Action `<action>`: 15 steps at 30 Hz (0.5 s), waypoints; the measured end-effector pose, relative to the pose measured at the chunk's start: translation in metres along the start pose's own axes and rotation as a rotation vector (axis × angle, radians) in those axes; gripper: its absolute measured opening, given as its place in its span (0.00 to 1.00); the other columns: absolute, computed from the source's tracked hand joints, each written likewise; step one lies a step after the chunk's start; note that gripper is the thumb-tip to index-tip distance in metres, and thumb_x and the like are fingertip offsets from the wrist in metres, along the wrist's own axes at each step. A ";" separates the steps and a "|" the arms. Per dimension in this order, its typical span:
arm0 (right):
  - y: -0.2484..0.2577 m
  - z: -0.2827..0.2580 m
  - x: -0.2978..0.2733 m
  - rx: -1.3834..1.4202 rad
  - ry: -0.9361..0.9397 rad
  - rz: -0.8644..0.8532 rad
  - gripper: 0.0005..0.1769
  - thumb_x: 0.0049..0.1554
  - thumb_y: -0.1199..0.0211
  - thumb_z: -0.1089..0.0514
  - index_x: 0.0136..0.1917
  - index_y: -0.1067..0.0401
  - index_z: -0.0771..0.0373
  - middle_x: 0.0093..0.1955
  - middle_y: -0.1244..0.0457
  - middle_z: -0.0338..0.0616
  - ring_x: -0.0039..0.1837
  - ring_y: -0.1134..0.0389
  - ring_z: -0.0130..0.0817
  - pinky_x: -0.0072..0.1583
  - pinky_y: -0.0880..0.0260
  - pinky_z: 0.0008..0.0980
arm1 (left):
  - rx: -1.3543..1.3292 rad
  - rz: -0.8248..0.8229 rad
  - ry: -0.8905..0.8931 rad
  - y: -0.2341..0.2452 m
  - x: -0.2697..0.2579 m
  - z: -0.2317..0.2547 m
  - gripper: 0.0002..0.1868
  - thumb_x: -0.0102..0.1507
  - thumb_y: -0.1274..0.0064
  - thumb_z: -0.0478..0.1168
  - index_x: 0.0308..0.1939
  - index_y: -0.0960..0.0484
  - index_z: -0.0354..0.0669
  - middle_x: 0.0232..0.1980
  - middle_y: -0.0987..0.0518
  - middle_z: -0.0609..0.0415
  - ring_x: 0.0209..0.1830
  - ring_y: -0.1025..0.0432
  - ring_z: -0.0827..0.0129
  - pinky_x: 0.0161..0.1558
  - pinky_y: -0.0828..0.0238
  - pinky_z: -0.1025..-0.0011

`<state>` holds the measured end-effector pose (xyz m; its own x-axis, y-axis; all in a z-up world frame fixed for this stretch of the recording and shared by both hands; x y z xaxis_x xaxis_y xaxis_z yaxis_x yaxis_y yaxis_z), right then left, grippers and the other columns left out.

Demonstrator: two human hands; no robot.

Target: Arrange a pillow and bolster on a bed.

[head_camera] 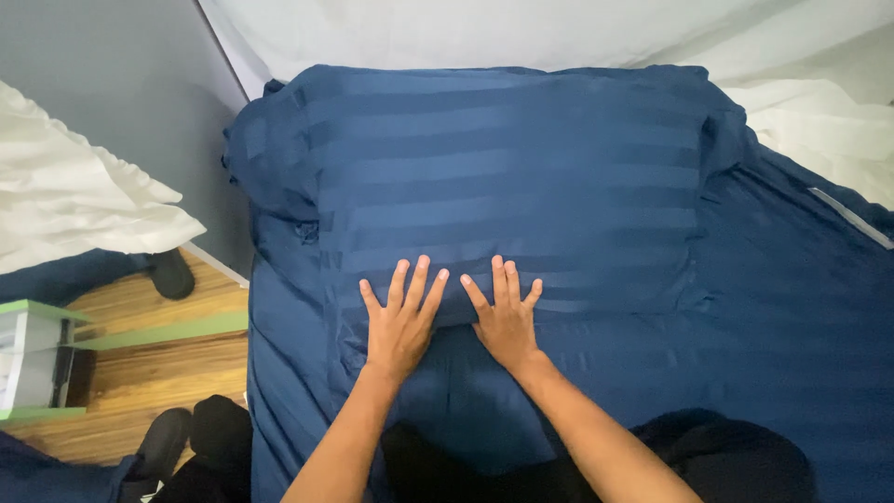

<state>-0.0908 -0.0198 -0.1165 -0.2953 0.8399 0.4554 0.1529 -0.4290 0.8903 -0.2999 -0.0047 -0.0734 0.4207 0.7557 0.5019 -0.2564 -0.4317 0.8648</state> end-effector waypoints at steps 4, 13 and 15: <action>0.008 -0.005 0.002 0.020 -0.044 -0.054 0.60 0.40 0.23 0.55 0.79 0.51 0.40 0.82 0.60 0.66 0.81 0.56 0.66 0.66 0.59 0.86 | -0.176 -0.089 0.021 0.017 0.000 -0.006 0.52 0.48 0.31 0.49 0.75 0.38 0.61 0.79 0.45 0.52 0.78 0.48 0.51 0.61 0.51 0.17; 0.072 -0.046 0.042 0.195 -0.072 -0.111 0.59 0.36 0.24 0.52 0.76 0.50 0.50 0.76 0.64 0.80 0.75 0.61 0.81 0.58 0.65 0.95 | -0.163 -0.136 0.043 0.026 -0.007 -0.023 0.58 0.41 0.26 0.53 0.73 0.38 0.61 0.78 0.45 0.48 0.77 0.50 0.50 0.63 0.57 0.17; 0.067 -0.054 0.043 0.160 0.052 -0.133 0.55 0.43 0.25 0.51 0.79 0.50 0.45 0.79 0.61 0.73 0.78 0.57 0.73 0.61 0.60 0.93 | -0.176 -0.156 0.072 0.021 -0.010 -0.024 0.53 0.46 0.31 0.51 0.73 0.37 0.46 0.79 0.43 0.49 0.79 0.50 0.53 0.66 0.59 0.17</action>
<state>-0.1443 -0.0300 -0.0372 -0.3702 0.8657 0.3370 0.2560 -0.2537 0.9328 -0.3299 -0.0093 -0.0607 0.4054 0.8427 0.3544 -0.3434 -0.2189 0.9133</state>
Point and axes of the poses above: each hand's wrist, its own x-axis towards the middle knuckle, its own y-axis out of the back of the hand, z = x × y, the point moved 1 cm from there along x, towards the middle knuckle
